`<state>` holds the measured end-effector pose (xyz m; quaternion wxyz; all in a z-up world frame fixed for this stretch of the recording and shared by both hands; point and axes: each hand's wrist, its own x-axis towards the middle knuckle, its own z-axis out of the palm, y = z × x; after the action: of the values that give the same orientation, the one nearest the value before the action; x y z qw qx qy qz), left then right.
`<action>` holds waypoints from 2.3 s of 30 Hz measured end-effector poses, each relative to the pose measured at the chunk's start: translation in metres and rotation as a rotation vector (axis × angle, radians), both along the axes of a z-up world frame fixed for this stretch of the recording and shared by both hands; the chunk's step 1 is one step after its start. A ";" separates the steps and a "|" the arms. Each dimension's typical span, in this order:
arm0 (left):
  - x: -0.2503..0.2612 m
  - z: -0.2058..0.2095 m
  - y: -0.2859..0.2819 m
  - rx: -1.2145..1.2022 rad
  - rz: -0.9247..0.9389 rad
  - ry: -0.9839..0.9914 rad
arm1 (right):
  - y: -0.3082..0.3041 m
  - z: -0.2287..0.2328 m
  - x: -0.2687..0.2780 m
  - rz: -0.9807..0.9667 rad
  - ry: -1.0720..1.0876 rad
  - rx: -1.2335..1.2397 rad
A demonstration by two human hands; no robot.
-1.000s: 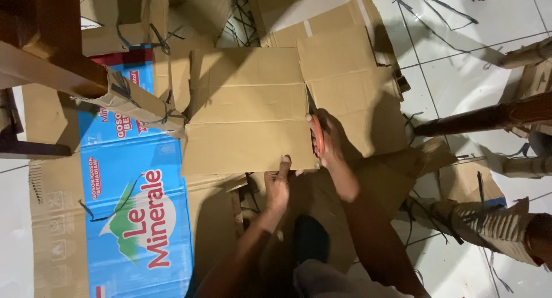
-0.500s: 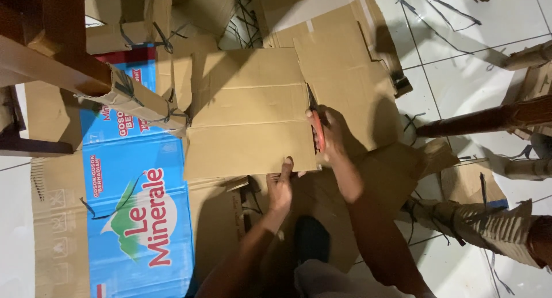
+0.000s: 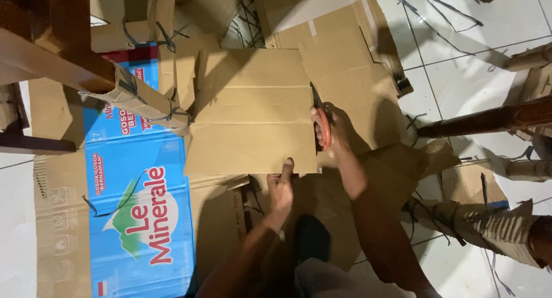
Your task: Wrapping a wooden chair leg with cardboard and securing it with wire ties
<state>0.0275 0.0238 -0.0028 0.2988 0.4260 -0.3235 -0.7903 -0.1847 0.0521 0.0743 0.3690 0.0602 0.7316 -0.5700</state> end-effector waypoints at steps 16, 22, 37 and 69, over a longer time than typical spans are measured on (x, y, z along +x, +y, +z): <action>-0.048 0.045 -0.022 0.151 -0.649 -0.129 | 0.071 -0.037 0.051 -0.315 0.337 -0.025; -0.066 0.031 -0.008 -0.297 -1.045 -0.275 | 0.106 -0.150 0.038 -0.429 0.056 -0.192; -0.115 0.029 0.016 -0.053 -0.906 0.164 | 0.120 -0.170 0.020 -0.679 0.002 -0.088; -0.107 0.097 -0.001 -0.422 -0.833 0.000 | 0.221 -0.376 0.041 -0.553 0.387 0.053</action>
<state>-0.0797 0.0224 0.0938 0.0362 0.1898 -0.6206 -0.7599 -0.1435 0.2733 -0.3015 0.0526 0.1567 0.7586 -0.6303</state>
